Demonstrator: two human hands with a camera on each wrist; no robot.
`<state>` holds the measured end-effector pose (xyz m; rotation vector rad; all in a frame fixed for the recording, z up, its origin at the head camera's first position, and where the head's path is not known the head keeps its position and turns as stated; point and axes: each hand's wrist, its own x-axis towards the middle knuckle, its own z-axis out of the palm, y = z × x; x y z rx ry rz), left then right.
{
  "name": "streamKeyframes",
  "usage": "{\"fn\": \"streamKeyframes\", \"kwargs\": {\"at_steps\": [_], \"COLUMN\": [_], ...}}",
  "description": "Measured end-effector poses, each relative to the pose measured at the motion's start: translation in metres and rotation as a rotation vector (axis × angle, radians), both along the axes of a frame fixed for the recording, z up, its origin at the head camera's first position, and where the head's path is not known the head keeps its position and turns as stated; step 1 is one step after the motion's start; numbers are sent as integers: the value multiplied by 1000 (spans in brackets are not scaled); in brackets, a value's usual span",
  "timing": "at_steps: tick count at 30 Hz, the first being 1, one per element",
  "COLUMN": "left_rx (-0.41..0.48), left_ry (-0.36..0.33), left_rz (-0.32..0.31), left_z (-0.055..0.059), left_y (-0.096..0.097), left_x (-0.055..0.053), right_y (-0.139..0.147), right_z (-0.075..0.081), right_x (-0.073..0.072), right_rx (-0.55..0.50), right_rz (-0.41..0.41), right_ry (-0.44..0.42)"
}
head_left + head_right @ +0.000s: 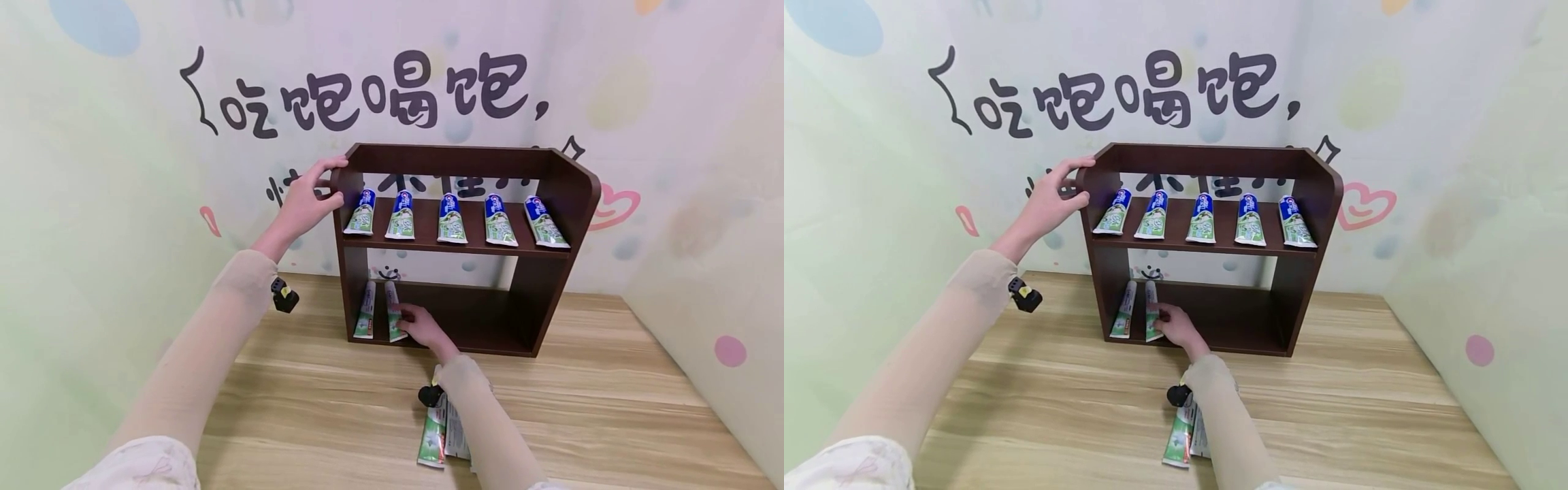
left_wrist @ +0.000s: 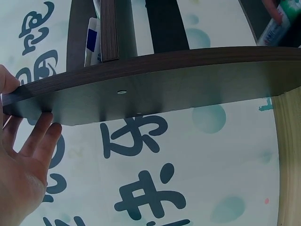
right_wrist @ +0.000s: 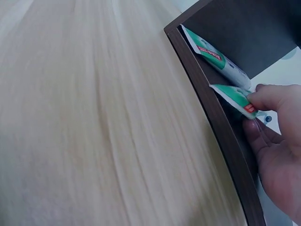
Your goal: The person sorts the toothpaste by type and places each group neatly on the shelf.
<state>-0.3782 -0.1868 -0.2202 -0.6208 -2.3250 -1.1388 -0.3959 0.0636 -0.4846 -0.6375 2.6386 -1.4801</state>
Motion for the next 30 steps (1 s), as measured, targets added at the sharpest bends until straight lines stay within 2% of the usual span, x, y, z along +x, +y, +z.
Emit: {"fn": "streamKeyframes", "kwargs": {"at_steps": [7, 15, 21, 30], "left_rx": [3, -8, -10, -11], "left_ry": [-4, 13, 10, 12], "left_rz": [-5, -5, -4, -3], "left_z": [0, 1, 1, 2], "left_y": [0, 1, 1, 1], "left_x": [1, 1, 1, 1], "right_y": [3, 7, 6, 1], "right_z": [3, 7, 0, -7], "right_x": [0, 1, 5, 7], "right_rx": [50, 88, 58, -17], "right_rz": [21, 71, 16, -61], "right_ry": [-3, -54, -8, -20]}}
